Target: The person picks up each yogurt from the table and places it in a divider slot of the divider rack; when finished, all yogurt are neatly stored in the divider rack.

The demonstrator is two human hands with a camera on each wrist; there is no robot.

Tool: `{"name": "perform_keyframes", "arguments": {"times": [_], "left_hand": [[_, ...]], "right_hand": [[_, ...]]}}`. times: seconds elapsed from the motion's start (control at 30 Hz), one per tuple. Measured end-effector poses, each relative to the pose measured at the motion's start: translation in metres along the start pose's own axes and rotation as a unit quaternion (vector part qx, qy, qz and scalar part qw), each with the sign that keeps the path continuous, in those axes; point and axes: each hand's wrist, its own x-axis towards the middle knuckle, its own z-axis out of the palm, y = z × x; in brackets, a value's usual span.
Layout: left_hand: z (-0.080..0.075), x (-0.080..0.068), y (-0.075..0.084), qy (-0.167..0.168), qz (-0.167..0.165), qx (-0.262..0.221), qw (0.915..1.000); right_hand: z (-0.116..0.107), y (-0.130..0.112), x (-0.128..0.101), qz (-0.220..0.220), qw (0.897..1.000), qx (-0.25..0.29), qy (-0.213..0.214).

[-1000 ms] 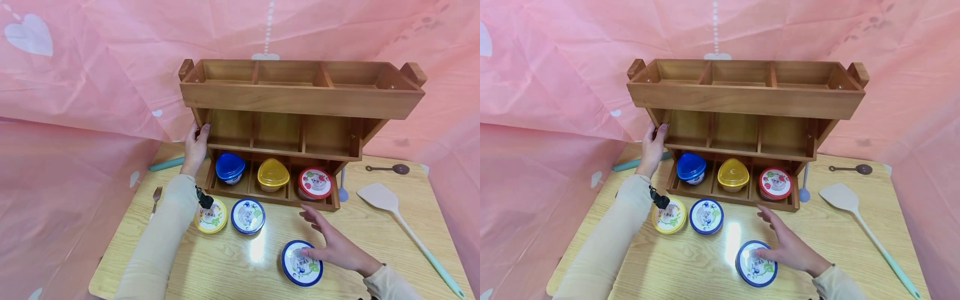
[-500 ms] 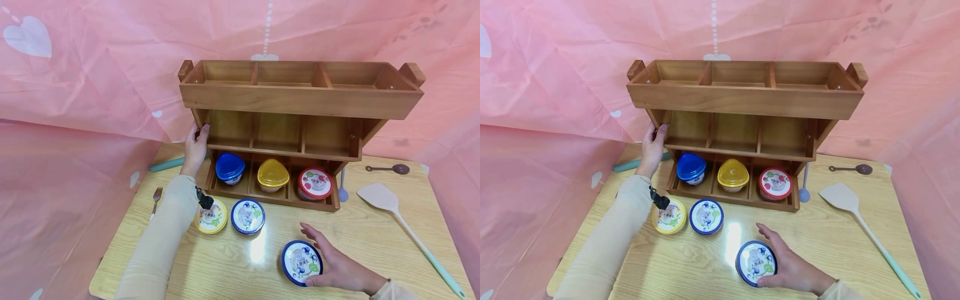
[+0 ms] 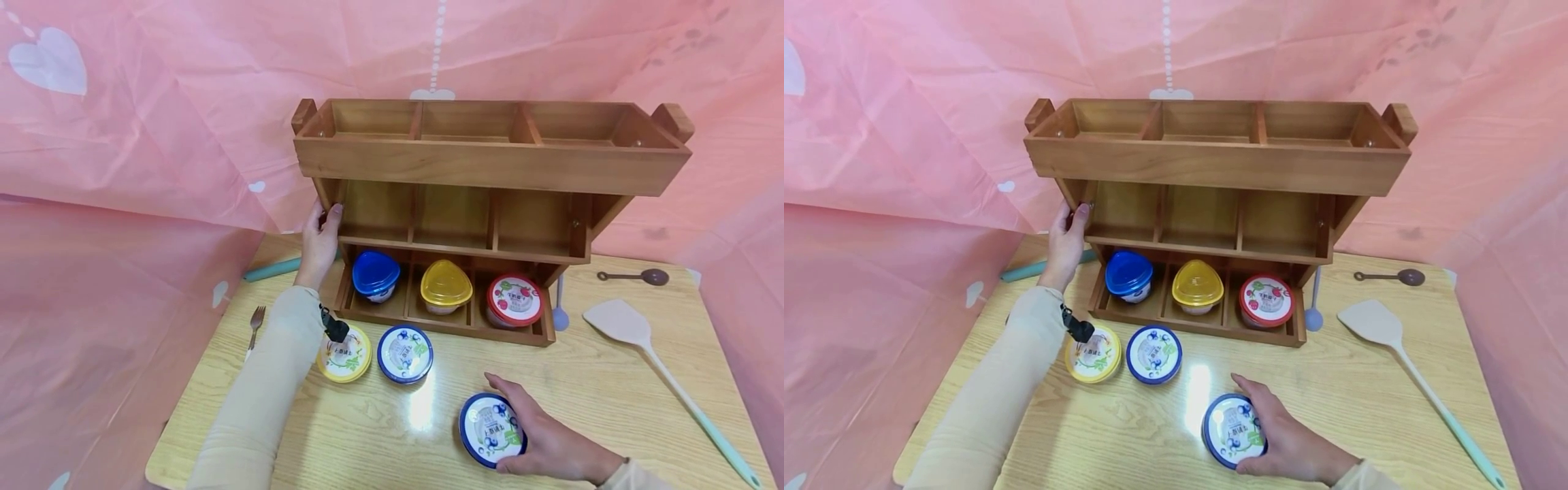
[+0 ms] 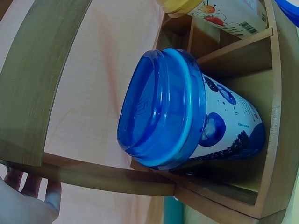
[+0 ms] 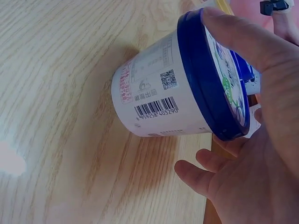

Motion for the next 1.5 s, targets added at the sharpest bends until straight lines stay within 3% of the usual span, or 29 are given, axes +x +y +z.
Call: {"name": "perform_keyframes", "arguments": {"times": [0.5,0.7,1.0,1.27,1.5], "left_hand": [[0.0,-0.001,0.001,-0.001,-0.004,0.0,1.0],[0.001,-0.001,0.002,0.001,-0.004,0.001,1.0],[0.0,-0.001,0.001,0.001,0.0,0.006,1.0],[0.0,-0.001,0.0,0.003,0.002,0.002,1.0],[0.0,0.0,0.0,0.002,-0.003,-0.001,1.0]], "right_hand": [[0.001,0.0,0.003,0.08,0.995,0.007,-0.059],[0.001,0.001,0.003,0.08,0.995,0.0,-0.061],[0.004,0.002,0.004,0.044,0.998,-0.041,-0.014],[0.004,0.002,0.01,0.065,0.997,-0.052,-0.008],[0.008,-0.002,0.02,0.028,0.995,-0.067,0.063]]}}
